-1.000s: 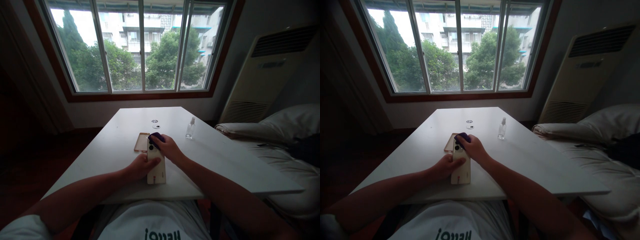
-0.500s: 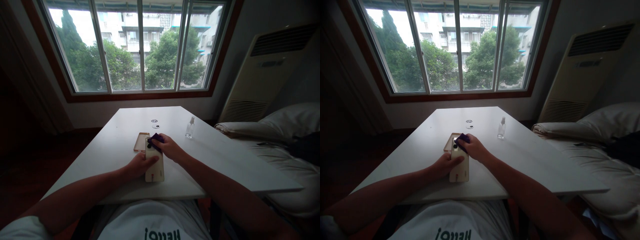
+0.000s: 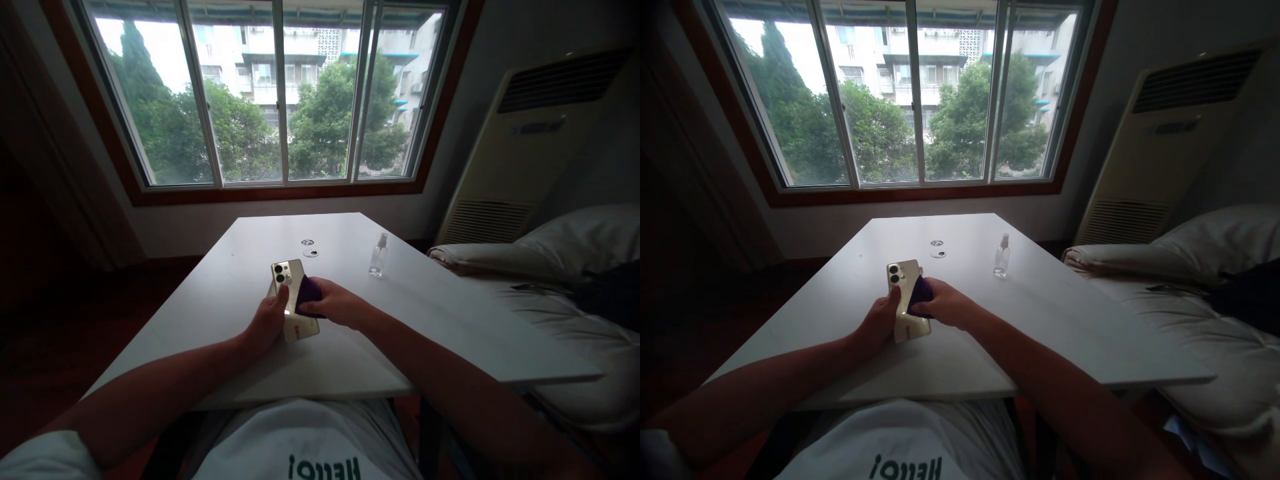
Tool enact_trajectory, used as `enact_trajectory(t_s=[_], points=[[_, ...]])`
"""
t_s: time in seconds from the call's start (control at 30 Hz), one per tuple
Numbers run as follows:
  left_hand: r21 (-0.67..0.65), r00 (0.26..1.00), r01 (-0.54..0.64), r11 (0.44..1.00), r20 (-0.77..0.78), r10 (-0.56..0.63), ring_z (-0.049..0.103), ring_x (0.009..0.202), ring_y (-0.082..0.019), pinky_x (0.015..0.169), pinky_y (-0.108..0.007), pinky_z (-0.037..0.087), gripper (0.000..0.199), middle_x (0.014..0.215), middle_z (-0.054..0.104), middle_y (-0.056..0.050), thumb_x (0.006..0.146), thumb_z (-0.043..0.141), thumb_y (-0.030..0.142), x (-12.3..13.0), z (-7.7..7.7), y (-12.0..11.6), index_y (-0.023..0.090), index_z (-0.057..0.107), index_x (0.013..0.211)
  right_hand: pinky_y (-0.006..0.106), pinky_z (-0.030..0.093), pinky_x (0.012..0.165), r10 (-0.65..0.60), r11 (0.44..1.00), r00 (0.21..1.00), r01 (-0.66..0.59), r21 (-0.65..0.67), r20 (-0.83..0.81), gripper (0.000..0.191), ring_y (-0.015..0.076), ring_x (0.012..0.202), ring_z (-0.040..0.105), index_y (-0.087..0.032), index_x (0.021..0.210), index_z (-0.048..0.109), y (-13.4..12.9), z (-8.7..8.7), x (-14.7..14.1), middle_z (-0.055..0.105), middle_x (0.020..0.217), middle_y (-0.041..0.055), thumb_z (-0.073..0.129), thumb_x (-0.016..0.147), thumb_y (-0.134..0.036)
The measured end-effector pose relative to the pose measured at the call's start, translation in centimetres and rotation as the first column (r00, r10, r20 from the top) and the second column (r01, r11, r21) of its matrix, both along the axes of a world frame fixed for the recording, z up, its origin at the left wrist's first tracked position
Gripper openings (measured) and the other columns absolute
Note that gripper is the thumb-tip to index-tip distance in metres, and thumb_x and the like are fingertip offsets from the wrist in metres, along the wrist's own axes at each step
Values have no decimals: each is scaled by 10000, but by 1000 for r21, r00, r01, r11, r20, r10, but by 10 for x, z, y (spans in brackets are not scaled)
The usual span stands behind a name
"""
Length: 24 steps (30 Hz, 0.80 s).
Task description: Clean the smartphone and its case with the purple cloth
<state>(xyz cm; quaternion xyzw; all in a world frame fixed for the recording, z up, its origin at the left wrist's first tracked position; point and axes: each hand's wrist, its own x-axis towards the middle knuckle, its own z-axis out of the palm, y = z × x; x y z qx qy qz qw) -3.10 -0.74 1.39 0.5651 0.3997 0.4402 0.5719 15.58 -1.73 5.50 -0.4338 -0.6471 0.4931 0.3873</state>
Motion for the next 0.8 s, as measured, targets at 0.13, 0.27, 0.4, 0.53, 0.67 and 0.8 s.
enact_trajectory(t_s=[0.13, 0.27, 0.4, 0.53, 0.67, 0.8], points=[[-12, 996, -78, 997, 30, 78, 667, 708, -231, 630, -310, 511, 886, 830, 721, -143, 791, 433, 902, -2, 4, 0, 77, 719, 941, 363, 550, 782, 5, 997, 995, -14, 78, 103, 566, 258, 916, 669, -162, 1112, 687, -7, -1, -4, 728, 986, 62, 886, 585, -215], [9, 990, -142, 990, 21, 142, 639, 681, -215, 603, -293, 489, 920, 796, 713, -139, 768, 412, 927, -2, 7, -1, 70, 719, 898, 319, 534, 751, 138, 975, 978, -162, 153, 158, 507, 246, 905, 669, -167, 1041, 705, -14, -2, -11, 729, 984, 45, 898, 576, -235], [56, 992, -121, 991, -14, 122, 662, 743, -236, 646, -306, 507, 927, 836, 721, -145, 780, 398, 922, -3, 5, 1, 69, 727, 935, 310, 514, 740, -17, 972, 974, -37, 231, 227, 447, 244, 892, 673, -190, 1029, 701, -15, -7, -16, 734, 981, 39, 876, 654, -360], [90, 997, -76, 993, 7, 76, 669, 727, -231, 655, -316, 527, 927, 836, 719, -139, 788, 395, 919, -2, 4, 1, 70, 711, 984, 302, 476, 688, -152, 964, 950, 82, 252, 273, 388, 223, 806, 670, -205, 996, 709, -13, -8, -20, 735, 913, 42, 687, 849, -564], [151, 998, -53, 987, -32, 58, 588, 526, -179, 497, -279, 450, 877, 615, 635, -96, 771, 395, 932, -1, 6, -5, 98, 666, 756, 299, 428, 626, -309, 924, 906, 214, 316, 289, 564, 201, 686, 619, -186, 871, 699, -11, -3, -21, 700, 777, 60, 445, 951, -684], [169, 998, -3, 986, -62, 13, 527, 429, -158, 415, -266, 389, 843, 522, 570, -76, 806, 359, 916, -4, 8, -5, 128, 621, 660, 302, 451, 657, -258, 938, 951, 204, 280, 168, 510, 200, 724, 624, -172, 883, 678, -6, -2, -18, 710, 820, 54, 484, 951, -639]])
